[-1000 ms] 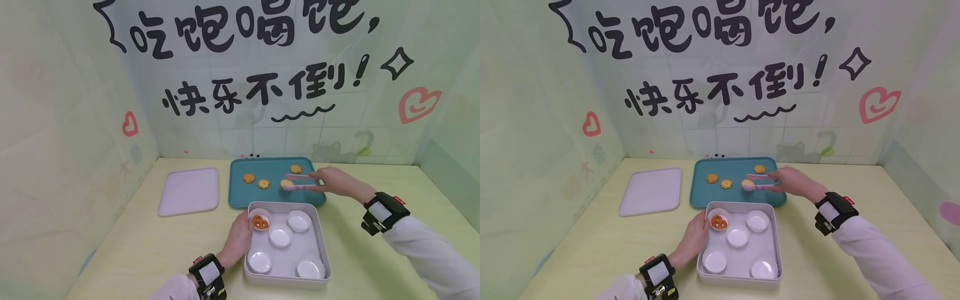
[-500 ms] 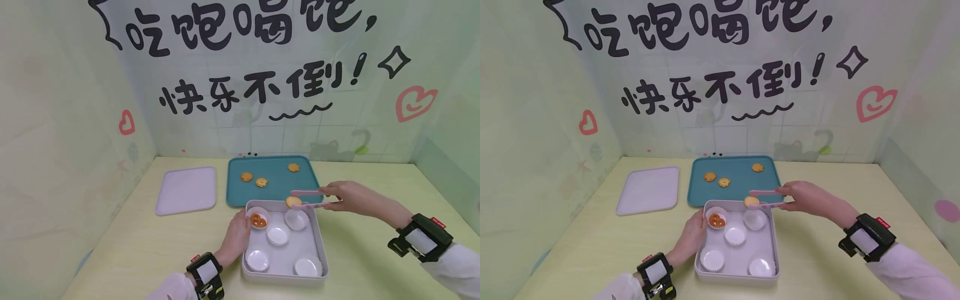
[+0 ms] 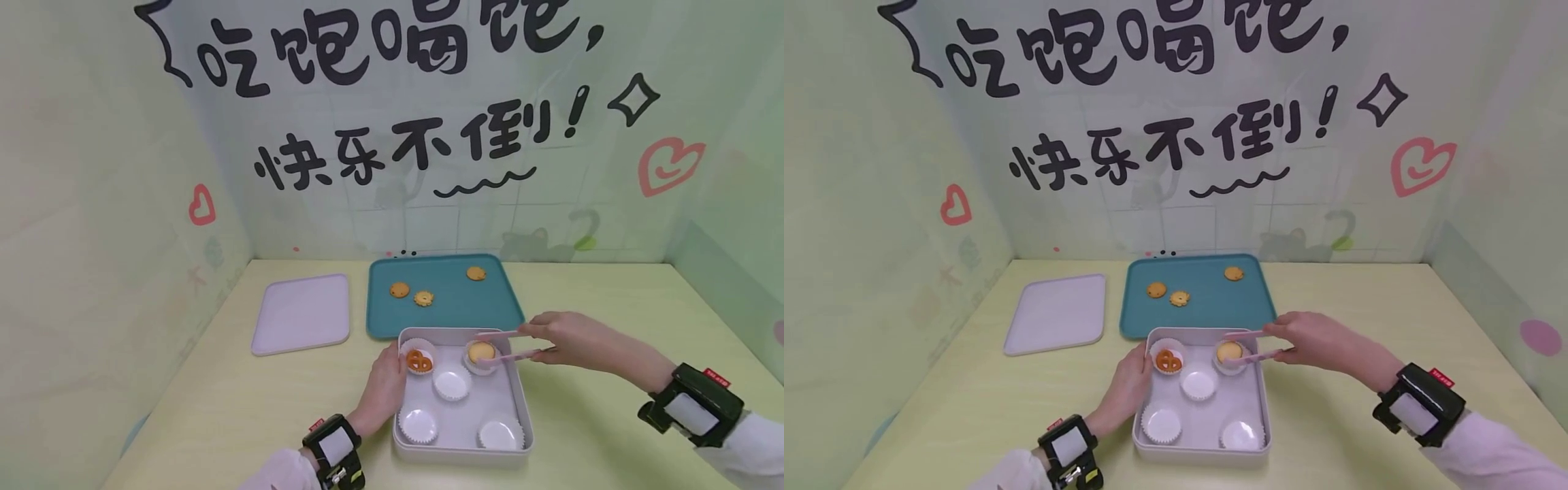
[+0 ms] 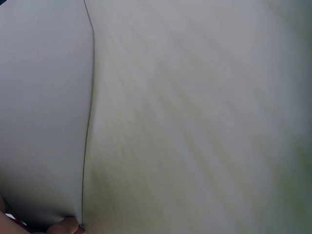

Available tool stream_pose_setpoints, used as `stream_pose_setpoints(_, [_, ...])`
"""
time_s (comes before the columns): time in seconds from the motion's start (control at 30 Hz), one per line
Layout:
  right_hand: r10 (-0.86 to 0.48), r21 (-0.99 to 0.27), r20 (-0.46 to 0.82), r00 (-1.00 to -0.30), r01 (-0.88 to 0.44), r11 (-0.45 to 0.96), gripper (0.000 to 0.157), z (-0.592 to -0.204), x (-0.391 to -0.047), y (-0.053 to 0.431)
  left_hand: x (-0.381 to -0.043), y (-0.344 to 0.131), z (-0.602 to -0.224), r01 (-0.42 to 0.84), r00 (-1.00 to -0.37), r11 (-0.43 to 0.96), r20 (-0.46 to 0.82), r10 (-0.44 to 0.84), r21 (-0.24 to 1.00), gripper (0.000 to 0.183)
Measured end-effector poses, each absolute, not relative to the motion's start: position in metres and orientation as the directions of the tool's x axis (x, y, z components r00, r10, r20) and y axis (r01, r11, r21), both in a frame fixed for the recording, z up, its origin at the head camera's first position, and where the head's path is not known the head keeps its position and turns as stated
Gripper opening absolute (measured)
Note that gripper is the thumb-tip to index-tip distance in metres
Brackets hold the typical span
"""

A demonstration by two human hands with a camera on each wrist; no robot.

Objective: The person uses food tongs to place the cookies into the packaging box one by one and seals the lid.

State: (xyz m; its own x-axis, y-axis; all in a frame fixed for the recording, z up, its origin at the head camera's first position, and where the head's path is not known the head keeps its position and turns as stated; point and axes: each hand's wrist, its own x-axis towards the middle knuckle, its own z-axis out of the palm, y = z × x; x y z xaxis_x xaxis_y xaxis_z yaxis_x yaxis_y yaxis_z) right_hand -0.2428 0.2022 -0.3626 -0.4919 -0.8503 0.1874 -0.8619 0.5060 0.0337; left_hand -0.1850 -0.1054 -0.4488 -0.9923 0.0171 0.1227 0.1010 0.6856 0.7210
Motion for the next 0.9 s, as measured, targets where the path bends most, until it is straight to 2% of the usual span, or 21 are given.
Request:
stream_pose_setpoints(0.43, [-0.859, 0.059, 0.111, -0.499, -0.860, 0.507, 0.026, -0.357, -0.244, 0.186, -0.185, -0.105, -0.448, 0.079, -0.995, 0.676, 0.102, 0.007, 0.733, 0.039])
stream_pose_setpoints(0.7, [-0.845, 0.079, 0.093, -0.527, -0.842, 0.534, 0.033, -0.352, -0.245, 0.182, -0.185, -0.106, -0.447, 0.088, -0.994, 0.673, 0.113, 0.006, 0.735, 0.039])
stream_pose_setpoints(0.9, [-0.828, 0.023, 0.118, -0.549, -0.832, 0.555, 0.039, -0.341, -0.248, 0.179, -0.185, -0.105, -0.448, 0.108, -0.991, 0.683, 0.132, 0.017, 0.722, 0.037])
